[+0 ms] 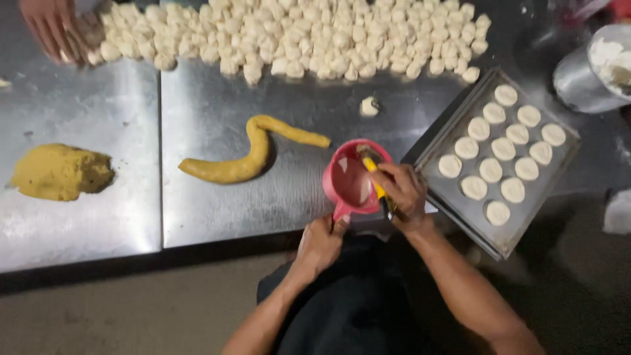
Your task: Filling and shaping small dough balls and placing them on a tray in a bakery.
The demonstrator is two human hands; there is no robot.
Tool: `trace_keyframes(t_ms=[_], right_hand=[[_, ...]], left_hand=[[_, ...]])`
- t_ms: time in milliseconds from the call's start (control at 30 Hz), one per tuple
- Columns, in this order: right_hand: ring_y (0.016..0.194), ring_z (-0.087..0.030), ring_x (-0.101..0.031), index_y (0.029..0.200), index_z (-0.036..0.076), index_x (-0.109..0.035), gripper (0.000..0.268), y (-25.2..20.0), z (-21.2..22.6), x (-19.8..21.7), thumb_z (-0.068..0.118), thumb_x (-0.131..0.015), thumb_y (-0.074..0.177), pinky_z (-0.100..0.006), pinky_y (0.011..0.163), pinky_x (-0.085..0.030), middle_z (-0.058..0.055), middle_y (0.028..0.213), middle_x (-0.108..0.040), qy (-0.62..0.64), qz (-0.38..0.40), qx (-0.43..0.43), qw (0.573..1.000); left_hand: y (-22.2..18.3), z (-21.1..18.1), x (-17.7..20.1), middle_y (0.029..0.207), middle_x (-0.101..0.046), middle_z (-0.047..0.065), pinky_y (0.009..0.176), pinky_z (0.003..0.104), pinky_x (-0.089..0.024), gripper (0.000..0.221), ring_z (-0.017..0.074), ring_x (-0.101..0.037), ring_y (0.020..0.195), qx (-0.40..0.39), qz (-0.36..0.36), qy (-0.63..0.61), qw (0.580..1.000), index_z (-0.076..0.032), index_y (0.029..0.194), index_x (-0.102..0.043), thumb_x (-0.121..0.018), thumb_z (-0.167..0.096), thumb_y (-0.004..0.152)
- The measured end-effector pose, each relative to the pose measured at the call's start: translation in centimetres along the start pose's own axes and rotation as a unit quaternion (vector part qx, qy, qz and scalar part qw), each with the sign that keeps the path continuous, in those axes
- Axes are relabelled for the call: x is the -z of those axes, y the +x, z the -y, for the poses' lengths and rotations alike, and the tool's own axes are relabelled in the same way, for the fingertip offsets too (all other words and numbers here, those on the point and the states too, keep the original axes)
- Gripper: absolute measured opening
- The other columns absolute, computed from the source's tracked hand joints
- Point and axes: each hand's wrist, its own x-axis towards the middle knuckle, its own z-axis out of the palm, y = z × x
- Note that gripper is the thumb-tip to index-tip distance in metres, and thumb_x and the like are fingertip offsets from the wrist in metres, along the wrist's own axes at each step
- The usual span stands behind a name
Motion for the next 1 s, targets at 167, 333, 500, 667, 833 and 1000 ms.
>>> trace_keyframes(t_ms=[167, 333, 500, 667, 833, 1000], right_hand=[[0.096, -0.030, -0.069, 0.114, 0.005, -0.072, 0.031, -0.9, 0.6, -1.0, 0.000, -0.076, 0.083, -0.038, 0.083, -0.056, -0.012, 0.111, -0.069, 0.079, -0.064, -0.046, 0.994], [0.087, -0.015, -0.071, 0.111, 0.002, -0.070, 0.029, -3.1, -3.7, -2.4, 0.006, -0.081, 0.085, -0.029, 0.077, -0.059, -0.006, 0.099, -0.075, 0.503, -0.120, -0.452, 0.726], [0.079, -0.017, -0.071, 0.103, 0.001, -0.068, 0.028, -7.6, -11.5, 1.0, 0.007, -0.082, 0.080, -0.032, 0.066, -0.058, -0.008, 0.092, -0.073, 0.577, -0.089, -0.544, 0.602], [0.075, -0.017, -0.072, 0.101, 0.005, -0.066, 0.028, -13.4, -20.7, 7.4, 0.007, -0.081, 0.077, -0.036, 0.062, -0.062, -0.007, 0.091, -0.074, 0.541, -0.133, -0.586, 0.588], [0.077, -0.018, -0.072, 0.104, 0.003, -0.069, 0.027, -19.1, -31.3, 11.8, 0.003, -0.082, 0.080, -0.033, 0.066, -0.061, -0.009, 0.093, -0.073, 0.472, -0.127, -0.582, 0.650], [0.076, -0.015, -0.070, 0.103, 0.005, -0.069, 0.027, -17.3, -44.7, 15.1, 0.003, -0.084, 0.079, -0.030, 0.062, -0.059, -0.006, 0.096, -0.074, 0.363, -0.105, -0.622, 0.686]], left_hand=[[1.1, -0.2, -2.0, 0.098, -0.071, 0.028, 0.084, 0.054, -0.051, 0.049, 0.0467, -0.067, 0.102, 0.020, -0.031, 0.039, 0.999, -0.006, 0.106, -0.072, -0.055, -0.051, 0.098], [2.6, 0.6, -5.3, 0.086, -0.071, 0.025, 0.075, 0.048, -0.053, 0.047, 0.0389, -0.069, 0.085, 0.043, -0.078, 0.022, 0.996, -0.004, 0.106, -0.071, -0.057, -0.048, 0.096], [3.1, 1.6, -8.1, 0.066, -0.060, 0.010, 0.058, 0.035, -0.046, 0.053, 0.0173, -0.055, 0.062, 0.091, -0.095, -0.047, 0.990, 0.002, 0.092, -0.069, -0.057, -0.048, 0.099], [2.7, -2.3, -10.7, 0.062, -0.060, 0.000, 0.044, 0.027, -0.026, 0.046, 0.0091, -0.038, 0.048, 0.164, -0.134, -0.241, 0.947, -0.001, 0.091, -0.068, -0.061, -0.046, 0.096], [3.4, -1.1, -13.8, 0.056, -0.046, -0.001, 0.040, 0.027, -0.022, 0.047, 0.0083, -0.035, 0.043, 0.175, -0.177, -0.280, 0.927, 0.001, 0.090, -0.066, -0.063, -0.045, 0.097], [3.0, -2.8, -16.0, 0.051, -0.044, 0.000, 0.038, 0.028, -0.020, 0.044, 0.0094, -0.035, 0.039, 0.195, -0.230, -0.273, 0.913, 0.001, 0.088, -0.066, -0.065, -0.042, 0.096]])
